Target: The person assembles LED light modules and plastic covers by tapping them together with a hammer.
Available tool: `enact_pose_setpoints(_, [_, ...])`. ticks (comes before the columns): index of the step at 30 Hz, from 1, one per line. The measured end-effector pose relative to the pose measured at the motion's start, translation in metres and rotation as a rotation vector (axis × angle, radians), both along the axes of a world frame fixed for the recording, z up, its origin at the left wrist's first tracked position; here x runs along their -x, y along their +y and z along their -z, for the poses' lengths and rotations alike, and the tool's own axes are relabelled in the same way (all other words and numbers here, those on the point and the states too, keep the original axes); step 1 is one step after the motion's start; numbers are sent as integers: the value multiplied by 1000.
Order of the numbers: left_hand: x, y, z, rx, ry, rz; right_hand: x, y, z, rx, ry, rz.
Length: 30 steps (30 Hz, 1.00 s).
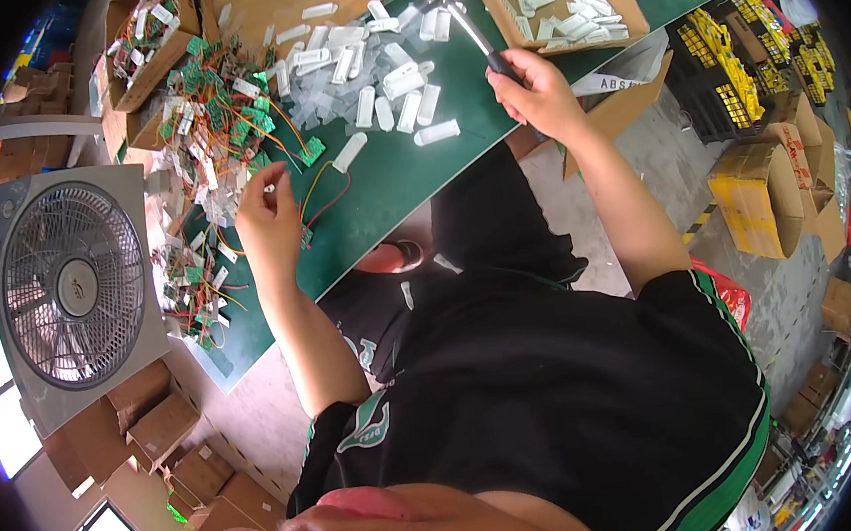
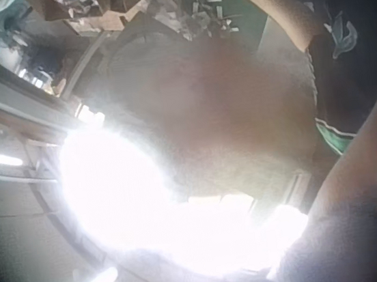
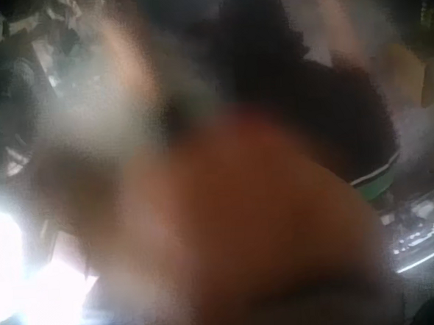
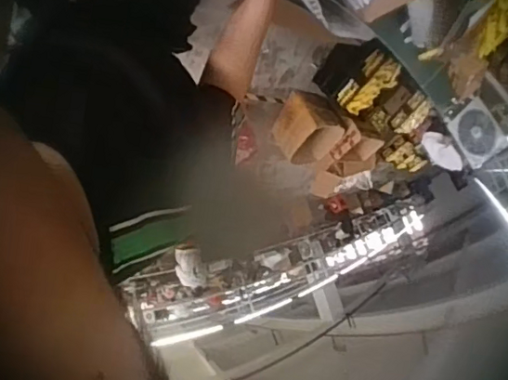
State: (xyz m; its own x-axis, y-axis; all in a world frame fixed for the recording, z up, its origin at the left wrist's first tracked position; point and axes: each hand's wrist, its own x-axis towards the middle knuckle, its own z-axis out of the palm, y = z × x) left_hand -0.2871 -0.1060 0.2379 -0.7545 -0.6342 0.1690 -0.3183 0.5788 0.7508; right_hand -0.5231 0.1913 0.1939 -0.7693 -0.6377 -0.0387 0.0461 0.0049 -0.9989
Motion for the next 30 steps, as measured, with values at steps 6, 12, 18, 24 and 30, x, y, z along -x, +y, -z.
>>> enact_pose_setpoints(6, [40, -4, 12, 217, 44, 157, -2, 2, 2, -65, -1, 6])
enact_pose_setpoints(12, [89, 8, 1, 285, -22, 300, -3, 0, 2, -43, -4, 7])
enact_pose_setpoints(18, [96, 35, 19, 353, -196, 248, -6, -2, 3, -113, 63, 38])
enact_pose_setpoints(24, [91, 31, 16, 524, -176, 281, -6, -3, 0, -127, 34, 6])
enact_pose_setpoints(30, [38, 25, -17, 358, 11, 273, -8, -2, 0, -121, 60, 53])
